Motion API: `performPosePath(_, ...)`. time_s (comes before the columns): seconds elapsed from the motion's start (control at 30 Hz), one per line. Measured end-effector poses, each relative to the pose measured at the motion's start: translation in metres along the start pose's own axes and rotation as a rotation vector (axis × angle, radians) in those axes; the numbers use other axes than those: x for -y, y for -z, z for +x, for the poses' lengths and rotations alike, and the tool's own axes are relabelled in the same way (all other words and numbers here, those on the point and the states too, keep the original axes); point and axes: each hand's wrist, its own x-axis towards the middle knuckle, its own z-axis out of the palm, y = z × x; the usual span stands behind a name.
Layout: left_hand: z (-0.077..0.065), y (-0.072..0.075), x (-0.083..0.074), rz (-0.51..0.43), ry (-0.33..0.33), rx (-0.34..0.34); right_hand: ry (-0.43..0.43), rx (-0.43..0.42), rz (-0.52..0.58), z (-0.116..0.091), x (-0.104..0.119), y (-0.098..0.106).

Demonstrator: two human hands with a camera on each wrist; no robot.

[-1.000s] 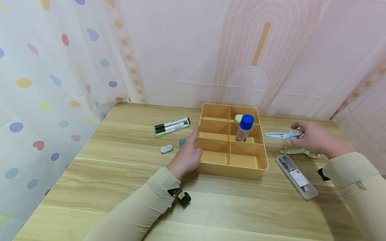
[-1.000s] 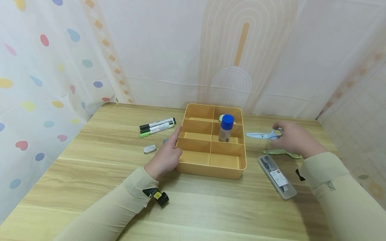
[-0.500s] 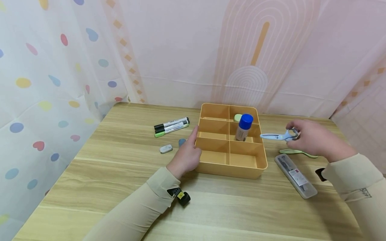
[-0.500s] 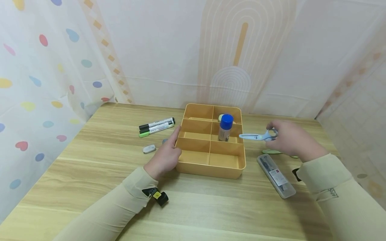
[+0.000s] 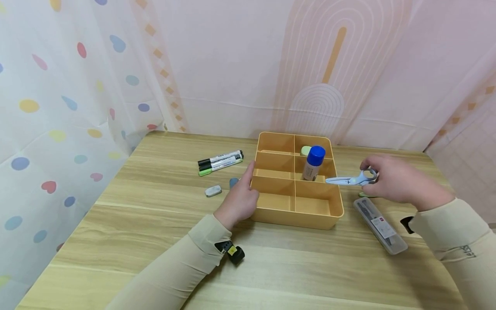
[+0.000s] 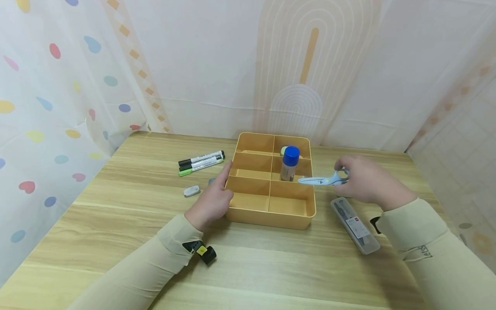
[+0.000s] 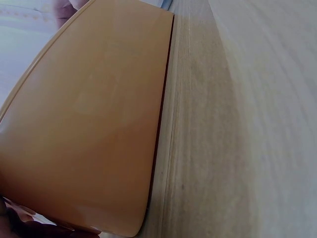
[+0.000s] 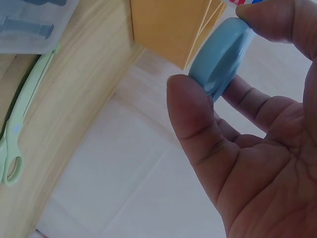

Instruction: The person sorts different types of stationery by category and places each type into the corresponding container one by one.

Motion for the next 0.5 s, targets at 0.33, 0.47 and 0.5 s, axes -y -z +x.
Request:
performPosePath(0.33, -0.001, 0.0, -0.001, 0.002, 0.012, 0.001, -0.015, 0.042, 0.003, 0.002, 0.013, -0.003)
performPosePath(0.47, -0.001, 0.0, -0.001, 0.002, 0.016, 0.0, -0.007, 0.041, -0.004, 0.003, 0.015, -0.004)
performPosePath(0.5, -0.001, 0.0, -0.001, 0.001, 0.017, 0.0, -0.006, 0.042, -0.006, 0.003, 0.015, -0.005)
